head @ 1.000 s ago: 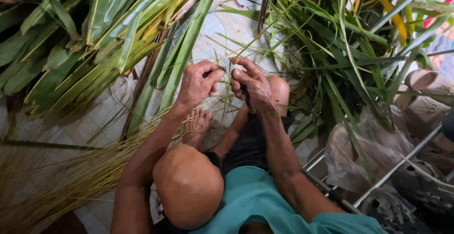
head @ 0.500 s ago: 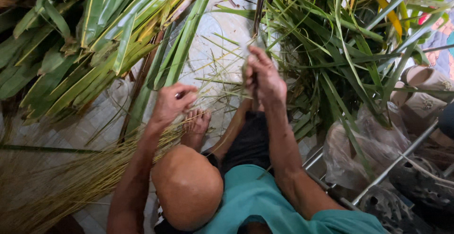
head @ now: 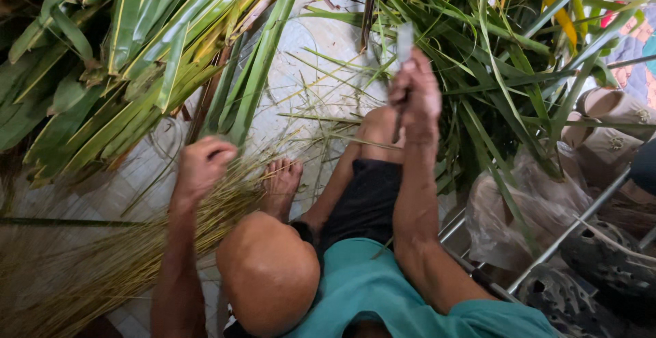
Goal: The person sits on the floor and uses a knife to strip and cut long palm leaves into thin strips. The person repeatedly pulls fibers from the leaf and cuts them, accumulating a pile of processed strips on the floor.
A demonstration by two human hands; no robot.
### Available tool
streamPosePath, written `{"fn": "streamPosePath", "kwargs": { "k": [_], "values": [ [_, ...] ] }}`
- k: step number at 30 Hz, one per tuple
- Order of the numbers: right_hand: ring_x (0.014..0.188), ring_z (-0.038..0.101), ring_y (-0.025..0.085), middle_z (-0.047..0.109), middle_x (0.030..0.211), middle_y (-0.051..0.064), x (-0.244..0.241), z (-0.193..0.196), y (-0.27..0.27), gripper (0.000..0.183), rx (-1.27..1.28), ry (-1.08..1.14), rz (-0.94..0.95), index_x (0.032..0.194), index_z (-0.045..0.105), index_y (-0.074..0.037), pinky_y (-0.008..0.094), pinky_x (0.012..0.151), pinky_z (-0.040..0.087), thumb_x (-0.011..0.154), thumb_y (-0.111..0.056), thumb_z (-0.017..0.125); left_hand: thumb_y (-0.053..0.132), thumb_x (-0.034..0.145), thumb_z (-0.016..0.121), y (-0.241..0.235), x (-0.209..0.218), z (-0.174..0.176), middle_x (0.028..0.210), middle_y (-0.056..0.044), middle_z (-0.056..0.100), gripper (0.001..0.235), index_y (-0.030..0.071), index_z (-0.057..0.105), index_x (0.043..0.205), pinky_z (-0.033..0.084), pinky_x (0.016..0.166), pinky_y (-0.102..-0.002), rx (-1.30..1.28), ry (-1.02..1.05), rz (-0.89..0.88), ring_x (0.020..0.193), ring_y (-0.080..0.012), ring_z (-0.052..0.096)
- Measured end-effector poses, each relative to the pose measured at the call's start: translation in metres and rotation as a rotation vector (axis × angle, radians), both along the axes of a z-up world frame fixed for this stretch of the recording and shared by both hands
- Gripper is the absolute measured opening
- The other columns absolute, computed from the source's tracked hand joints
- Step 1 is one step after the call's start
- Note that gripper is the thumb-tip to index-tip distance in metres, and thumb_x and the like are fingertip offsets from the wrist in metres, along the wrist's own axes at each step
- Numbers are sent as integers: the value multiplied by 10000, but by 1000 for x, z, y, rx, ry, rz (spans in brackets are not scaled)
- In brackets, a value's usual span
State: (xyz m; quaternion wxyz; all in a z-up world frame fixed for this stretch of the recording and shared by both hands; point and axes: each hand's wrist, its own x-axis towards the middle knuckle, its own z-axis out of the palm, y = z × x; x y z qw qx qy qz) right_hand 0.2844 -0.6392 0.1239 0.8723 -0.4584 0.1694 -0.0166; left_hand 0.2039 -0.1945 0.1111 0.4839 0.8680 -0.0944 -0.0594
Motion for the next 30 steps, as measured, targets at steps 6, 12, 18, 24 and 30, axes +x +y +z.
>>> {"fn": "streamPosePath", "kwargs": {
  "k": [6, 12, 18, 24, 30],
  "values": [
    [600, 587, 103, 593, 736, -38, -11, -2, -90, 265, 74, -33, -362, 1255, 559, -396, 213, 489, 483, 1028, -288, 644, 82, 945, 702, 73, -26, -6, 735, -120, 636, 72, 64, 731, 1008, 529, 671, -400, 38, 84, 330, 681, -249, 644],
    [456, 523, 191, 450, 516, 91, -16, 50, -6, 149, -215, -218, -188, 1169, 573, -233, 227, 366, 395, 1049, -255, 488, 142, 1009, 727, 1, 35, 71, 813, -164, 666, 112, 31, 723, 991, 496, 683, -411, 33, -415, 322, 769, -332, 649],
    [464, 443, 198, 502, 574, 116, -61, 83, 108, 213, 26, 7, 483, 1099, 568, -25, 291, 430, 353, 897, -76, 611, 34, 1001, 587, -98, 59, 169, 771, -102, 595, 61, -2, 553, 964, 485, 448, -234, -585, -638, 442, 546, -135, 530],
    [301, 446, 230, 479, 492, 231, -66, 43, 156, 382, 224, -83, 545, 1301, 533, -29, 282, 243, 360, 920, -12, 546, 13, 949, 562, -116, 57, 148, 781, -179, 643, 36, -4, 532, 939, 598, 494, -315, -746, -645, 550, 540, -208, 654],
    [343, 471, 276, 496, 554, 238, -21, 6, 166, 213, 307, -102, 306, 1188, 587, -152, 312, 261, 373, 994, -84, 532, 86, 978, 556, -120, 49, 106, 854, -141, 659, 31, 55, 550, 977, 623, 584, -301, -926, -413, 565, 683, -186, 691]
  ]
}}
